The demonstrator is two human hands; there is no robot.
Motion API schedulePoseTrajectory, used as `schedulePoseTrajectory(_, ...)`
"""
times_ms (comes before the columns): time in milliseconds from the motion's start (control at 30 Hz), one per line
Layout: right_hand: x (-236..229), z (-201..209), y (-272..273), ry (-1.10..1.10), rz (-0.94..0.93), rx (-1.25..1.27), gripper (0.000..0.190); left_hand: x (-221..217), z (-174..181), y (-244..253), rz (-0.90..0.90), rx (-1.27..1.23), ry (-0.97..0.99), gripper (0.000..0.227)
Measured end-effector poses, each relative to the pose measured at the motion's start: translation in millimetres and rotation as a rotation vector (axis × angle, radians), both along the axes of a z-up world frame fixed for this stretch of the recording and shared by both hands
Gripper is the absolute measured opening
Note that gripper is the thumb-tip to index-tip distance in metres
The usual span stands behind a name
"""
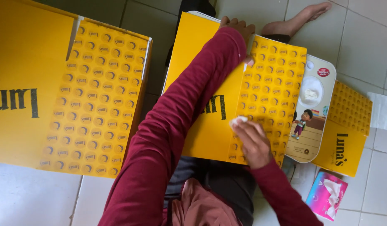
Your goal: Applying adhesive to the edges of yellow cardboard boxes using a small applicator stick
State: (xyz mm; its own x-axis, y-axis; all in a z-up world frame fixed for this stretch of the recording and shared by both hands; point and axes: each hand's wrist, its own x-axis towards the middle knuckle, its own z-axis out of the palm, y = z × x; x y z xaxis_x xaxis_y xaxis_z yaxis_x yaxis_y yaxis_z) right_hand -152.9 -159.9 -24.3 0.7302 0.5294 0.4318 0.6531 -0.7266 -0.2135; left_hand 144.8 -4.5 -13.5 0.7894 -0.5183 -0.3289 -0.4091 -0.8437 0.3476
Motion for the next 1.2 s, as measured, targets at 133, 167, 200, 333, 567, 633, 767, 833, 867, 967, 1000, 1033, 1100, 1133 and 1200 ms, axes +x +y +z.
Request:
schedulePoseTrajectory(133,39.2,-7.1,-3.2,-0.073,-0.039,-0.071,0.039,-4.1,6.8,-2.1,-0.002,0.034,-0.012,0.1)
schedulePoseTrajectory(167,48.3,-7.0,-3.9,-0.069,-0.046,-0.092,0.042,-5.3,6.7,-1.9,0.003,0.032,-0.013,0.098)
schedulePoseTrajectory(200,55.2,-6.9,-3.4,-0.068,-0.047,-0.092,0.042,-3.5,3.9,-2.8,0.002,0.033,-0.013,0.098)
schedulePoseTrajectory(333,78.1,-3.5,-0.9,-0.033,-0.059,-0.093,0.041,2.3,-0.3,-5.4,-0.005,0.037,-0.021,0.103)
schedulePoseTrajectory(567,134.6,-10.8,1.8,-0.051,-0.153,-0.123,0.053,7.1,-9.4,-8.3,-0.006,0.03,-0.039,0.103)
schedulePoseTrajectory(633,152.6,-10.6,-1.8,-0.083,-0.077,-0.036,0.047,10.3,-12.2,-9.5,0.001,0.033,-0.047,0.099)
schedulePoseTrajectory(767,145.9,-7.8,-9.3,0.03,-0.129,-0.006,0.04,7.4,-10.8,-6.9,0.003,0.008,-0.051,0.09)
schedulePoseTrajectory(833,112.3,3.3,-8.1,0.057,-0.131,0.008,0.039,9.5,-10.6,-7.6,0.004,-0.004,-0.094,0.095)
schedulePoseTrajectory(867,89.2,5.6,-6.9,0.115,-0.13,0.017,0.038,3.4,-17.1,-5.6,0.009,-0.019,-0.104,0.101)
schedulePoseTrajectory(967,21.0,3.4,-9.0,0.03,-0.103,0.007,0.04,-3.6,5.6,-1.2,-0.007,0.036,-0.016,0.096)
schedulePoseTrajectory(1000,11.6,10.6,-6.2,0.029,-0.105,0.006,0.04,-3.7,5.7,-2.1,-0.009,0.035,-0.017,0.096)
schedulePoseTrajectory(1033,1.6,18.2,-3.1,0.008,-0.054,0.046,0.033,-4.3,6.2,-2.8,-0.005,0.035,-0.019,0.096)
schedulePoseTrajectory(1100,-4.3,16.3,-5.6,-0.011,0.017,0.088,0.025,-6.3,8.8,0.0,0.021,0.036,-0.02,0.096)
schedulePoseTrajectory(1133,-0.9,7.0,-10.7,-0.012,-0.013,-0.005,0.033,-6.8,11.0,0.6,0.021,0.032,-0.001,0.097)
schedulePoseTrajectory(1200,14.3,4.5,-10.7,-0.015,-0.043,-0.096,0.041,-6.6,11.9,1.1,0.024,0.03,0.017,0.099)
